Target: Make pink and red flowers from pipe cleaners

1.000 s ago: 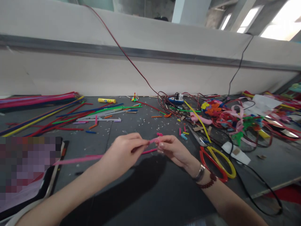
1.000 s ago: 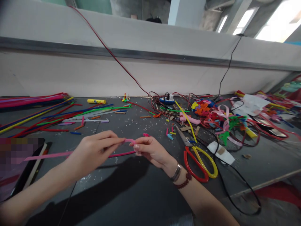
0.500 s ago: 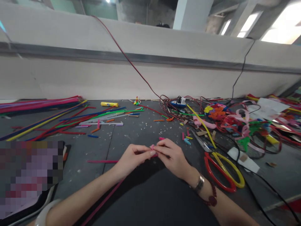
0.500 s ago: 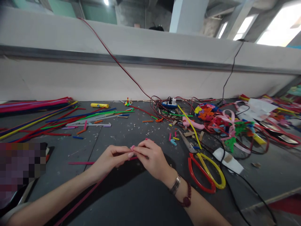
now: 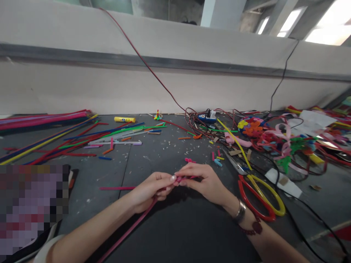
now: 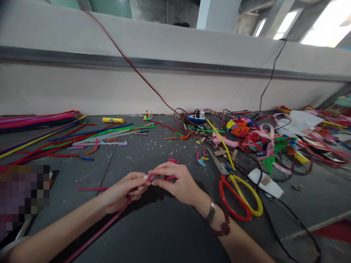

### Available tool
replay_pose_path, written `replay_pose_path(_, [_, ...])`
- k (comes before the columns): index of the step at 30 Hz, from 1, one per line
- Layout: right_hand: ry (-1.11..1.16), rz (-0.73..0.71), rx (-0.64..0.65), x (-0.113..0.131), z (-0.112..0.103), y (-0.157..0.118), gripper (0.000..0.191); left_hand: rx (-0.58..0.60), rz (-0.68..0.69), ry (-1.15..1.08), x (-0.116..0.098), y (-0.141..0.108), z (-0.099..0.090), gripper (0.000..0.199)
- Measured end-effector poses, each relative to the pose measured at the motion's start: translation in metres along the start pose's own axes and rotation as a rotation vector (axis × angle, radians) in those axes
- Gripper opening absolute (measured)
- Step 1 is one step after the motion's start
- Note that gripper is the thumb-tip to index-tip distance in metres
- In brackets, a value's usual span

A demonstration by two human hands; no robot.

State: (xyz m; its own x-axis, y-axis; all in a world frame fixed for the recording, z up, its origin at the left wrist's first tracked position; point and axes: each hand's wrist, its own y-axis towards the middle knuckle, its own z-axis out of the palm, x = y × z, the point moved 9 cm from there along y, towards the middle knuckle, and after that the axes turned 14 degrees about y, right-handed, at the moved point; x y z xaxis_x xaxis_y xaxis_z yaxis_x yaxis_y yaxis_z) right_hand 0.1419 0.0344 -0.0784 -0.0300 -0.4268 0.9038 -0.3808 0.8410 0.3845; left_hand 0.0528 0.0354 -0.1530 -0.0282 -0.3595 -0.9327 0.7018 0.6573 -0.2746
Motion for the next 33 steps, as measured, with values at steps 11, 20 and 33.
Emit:
replay_pose_path(11, [0.347, 0.201, 0.023, -0.022, 0.013, -0.004, 0.009, 0.021, -0.022, 0.081, 0.004, -0.003, 0.008, 0.031])
replay_pose_path(20, [0.311, 0.369, -0.082, -0.051, 0.015, -0.009, 0.017, -0.440, 0.488, 1.066, -0.053, -0.021, -0.002, 0.022])
replay_pose_path(33, [-0.049, 0.130, -0.227, -0.027, -0.006, -0.005, 0.013, -0.482, 0.444, 1.192, -0.047, -0.020, -0.004, 0.023])
